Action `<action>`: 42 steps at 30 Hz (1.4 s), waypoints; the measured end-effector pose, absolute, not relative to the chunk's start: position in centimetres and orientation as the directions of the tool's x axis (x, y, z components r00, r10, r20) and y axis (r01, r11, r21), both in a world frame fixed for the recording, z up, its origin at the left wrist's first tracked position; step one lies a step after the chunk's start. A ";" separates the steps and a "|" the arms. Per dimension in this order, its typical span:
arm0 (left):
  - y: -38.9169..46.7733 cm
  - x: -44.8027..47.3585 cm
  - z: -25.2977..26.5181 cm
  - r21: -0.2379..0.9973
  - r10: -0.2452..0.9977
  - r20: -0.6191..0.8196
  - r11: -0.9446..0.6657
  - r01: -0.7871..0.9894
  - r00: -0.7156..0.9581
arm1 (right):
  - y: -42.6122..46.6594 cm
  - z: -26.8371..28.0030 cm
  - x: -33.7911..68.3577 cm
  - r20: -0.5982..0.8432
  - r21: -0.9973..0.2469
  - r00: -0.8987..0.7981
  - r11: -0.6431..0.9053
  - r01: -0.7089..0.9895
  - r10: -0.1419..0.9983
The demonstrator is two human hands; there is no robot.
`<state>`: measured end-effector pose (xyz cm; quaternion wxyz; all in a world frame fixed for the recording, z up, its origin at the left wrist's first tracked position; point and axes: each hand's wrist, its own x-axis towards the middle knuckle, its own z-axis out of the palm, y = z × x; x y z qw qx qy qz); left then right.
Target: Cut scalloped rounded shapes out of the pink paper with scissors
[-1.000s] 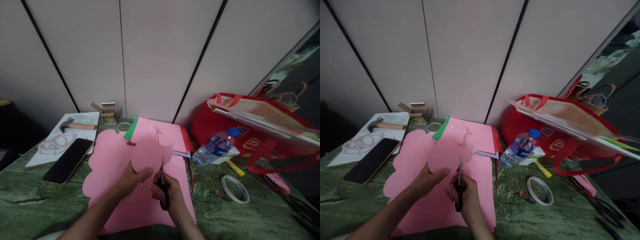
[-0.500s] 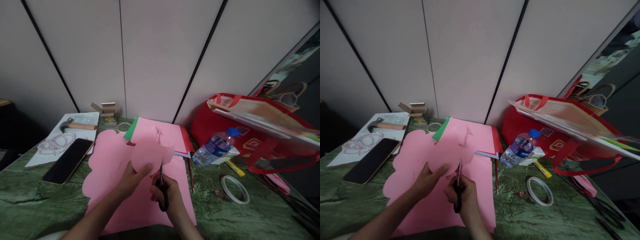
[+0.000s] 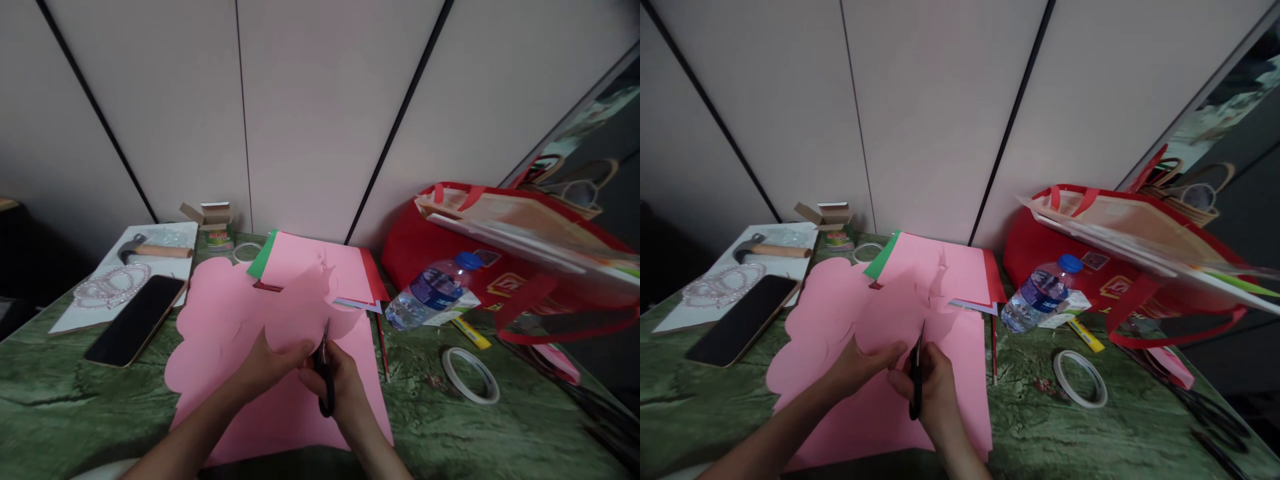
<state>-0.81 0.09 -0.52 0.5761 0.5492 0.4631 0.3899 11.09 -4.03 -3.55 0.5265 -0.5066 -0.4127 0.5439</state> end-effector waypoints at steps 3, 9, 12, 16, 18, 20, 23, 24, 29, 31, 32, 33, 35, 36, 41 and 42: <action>0.0 -0.8 -0.3 0.993 0.961 -0.110 0.099 0.058 0.253 | -4.1 -3.7 11.1 -0.105 -0.984 0.080 -0.092 -0.149 0.991; 0.1 -1.2 0.2 0.988 0.948 -0.148 0.128 0.088 0.282 | -4.1 -3.5 11.1 -0.111 -0.984 0.079 -0.098 -0.149 0.991; 0.2 -1.3 0.5 0.991 0.939 -0.130 0.110 0.080 0.317 | -4.1 -3.4 11.0 -0.109 -0.985 0.076 -0.097 -0.141 0.991; 0.2 -1.3 0.6 0.993 0.941 -0.109 0.090 0.074 0.321 | -4.0 -3.6 11.0 -0.118 -0.983 0.082 -0.105 -0.153 0.990; 0.2 -1.4 0.5 0.993 0.941 -0.113 0.095 0.072 0.319 | -4.1 -3.8 11.1 -0.108 -0.984 0.087 -0.095 -0.148 0.990; 0.2 -1.4 0.2 0.992 0.941 -0.121 0.105 0.067 0.316 | -4.1 -3.9 11.1 -0.097 -0.987 0.086 -0.085 -0.140 0.992; 0.3 -1.4 0.1 0.992 0.942 -0.122 0.110 0.056 0.313 | -4.1 -4.0 11.0 -0.095 -0.987 0.092 -0.082 -0.137 0.991; 0.3 -1.4 0.1 0.993 0.940 -0.119 0.107 0.055 0.321 | -4.0 -4.0 11.0 -0.096 -0.988 0.097 -0.083 -0.134 0.991; 0.4 -1.5 0.6 0.994 0.929 -0.098 0.076 0.076 0.356 | -4.0 -4.1 11.1 -0.088 -0.990 0.084 -0.078 -0.114 0.993; 0.5 -1.6 0.7 0.995 0.929 -0.091 0.069 0.073 0.359 | -4.0 -4.1 11.2 -0.093 -0.990 0.080 -0.083 -0.114 0.993; 0.5 -1.7 0.6 0.995 0.931 -0.090 0.070 0.071 0.353 | -4.0 -4.1 11.2 -0.097 -0.990 0.080 -0.087 -0.113 0.992; 0.5 -1.7 0.6 0.995 0.933 -0.090 0.071 0.069 0.347 | -4.0 -4.1 11.2 -0.101 -0.990 0.083 -0.091 -0.111 0.991; 0.5 -1.7 0.5 0.995 0.933 -0.092 0.076 0.059 0.347 | -4.1 -4.0 11.1 -0.099 -0.990 0.087 -0.090 -0.104 0.991; 0.5 -1.7 0.5 0.995 0.931 -0.094 0.080 0.055 0.353 | -4.2 -3.9 11.1 -0.095 -0.991 0.085 -0.086 -0.100 0.992; 0.4 -1.9 0.6 0.995 0.936 -0.097 0.079 0.067 0.340 | -4.2 -3.8 11.1 -0.072 -0.993 0.070 -0.065 -0.103 0.995; 0.4 -1.9 0.6 0.995 0.934 -0.092 0.074 0.066 0.345 | -4.2 -3.9 11.1 -0.069 -0.993 0.066 -0.062 -0.105 0.995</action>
